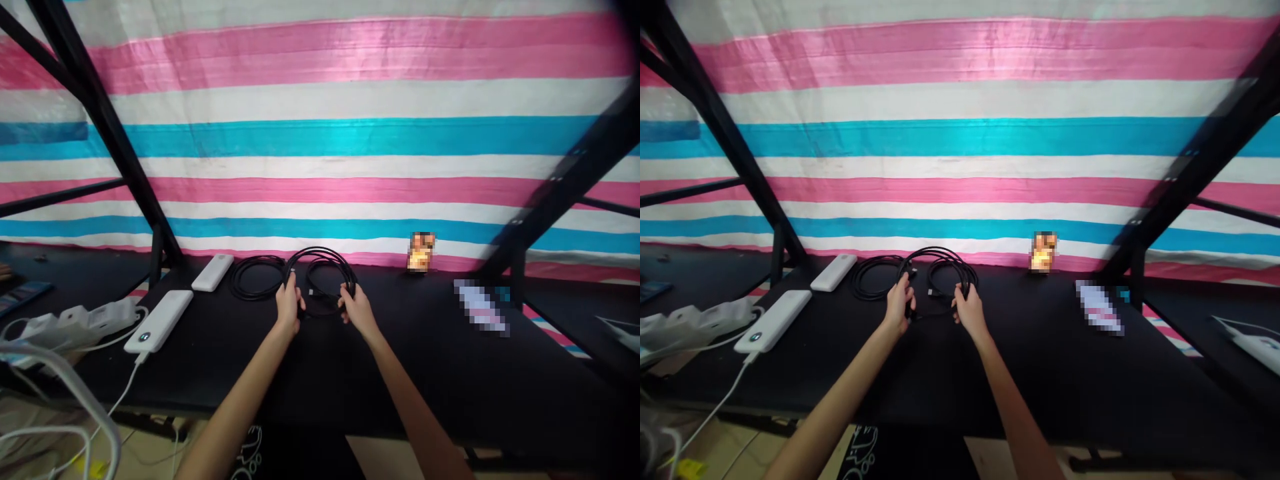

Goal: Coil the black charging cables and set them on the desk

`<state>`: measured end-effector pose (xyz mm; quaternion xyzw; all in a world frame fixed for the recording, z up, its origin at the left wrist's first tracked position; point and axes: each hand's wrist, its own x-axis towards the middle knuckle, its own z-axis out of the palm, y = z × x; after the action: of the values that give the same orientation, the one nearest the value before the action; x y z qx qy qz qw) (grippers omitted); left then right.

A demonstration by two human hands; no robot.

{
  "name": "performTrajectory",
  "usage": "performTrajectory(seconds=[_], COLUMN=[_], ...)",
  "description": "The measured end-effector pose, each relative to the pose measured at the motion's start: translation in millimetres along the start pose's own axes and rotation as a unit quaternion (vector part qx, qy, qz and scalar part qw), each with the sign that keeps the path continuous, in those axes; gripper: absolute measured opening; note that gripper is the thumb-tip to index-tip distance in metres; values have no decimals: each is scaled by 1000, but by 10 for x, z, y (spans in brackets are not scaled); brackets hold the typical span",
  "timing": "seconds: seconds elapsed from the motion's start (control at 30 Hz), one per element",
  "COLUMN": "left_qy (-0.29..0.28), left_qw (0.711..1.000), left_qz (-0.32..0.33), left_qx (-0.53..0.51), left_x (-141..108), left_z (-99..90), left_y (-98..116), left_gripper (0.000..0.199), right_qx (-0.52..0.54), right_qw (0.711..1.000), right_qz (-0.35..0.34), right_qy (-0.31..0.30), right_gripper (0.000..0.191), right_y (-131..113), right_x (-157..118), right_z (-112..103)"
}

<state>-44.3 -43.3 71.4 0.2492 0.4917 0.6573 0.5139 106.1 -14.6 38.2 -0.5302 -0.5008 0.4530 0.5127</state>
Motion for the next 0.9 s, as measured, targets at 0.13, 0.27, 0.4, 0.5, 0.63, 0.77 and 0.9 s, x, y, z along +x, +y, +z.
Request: performTrajectory(seconds=[0.13,0.27,0.4,0.5,0.63,0.77,0.9], left_qy=[-39,13,23,31,5,-66,-87], left_qw=[995,971,926,896,876,874,869], left_qz=[27,100,176,199,213,200,194], left_qx=[93,216,332,396,433,437,447], left_x=[394,602,730,784,769,623,458], left_z=[103,-67,-317,-459,-476,-317,-187], left_y=[-135,-218,-163,-120,-169,-383,-603], left_gripper=[35,44,33,27,31,41,52], right_qx=[-43,-1,52,55,99,166,155], right_qw=[998,999,998,998,995,986,986], right_qz=[34,51,24,-5,0,28,53], right_qy=[-14,-9,1,-10,-4,23,25], right_gripper=[28,45,56,51,45,49,51], right_y=[269,414,401,355,380,491,560], right_x=[496,681,734,749,767,817,869], right_z=[-164,-253,-301,-331,-344,-334,-360])
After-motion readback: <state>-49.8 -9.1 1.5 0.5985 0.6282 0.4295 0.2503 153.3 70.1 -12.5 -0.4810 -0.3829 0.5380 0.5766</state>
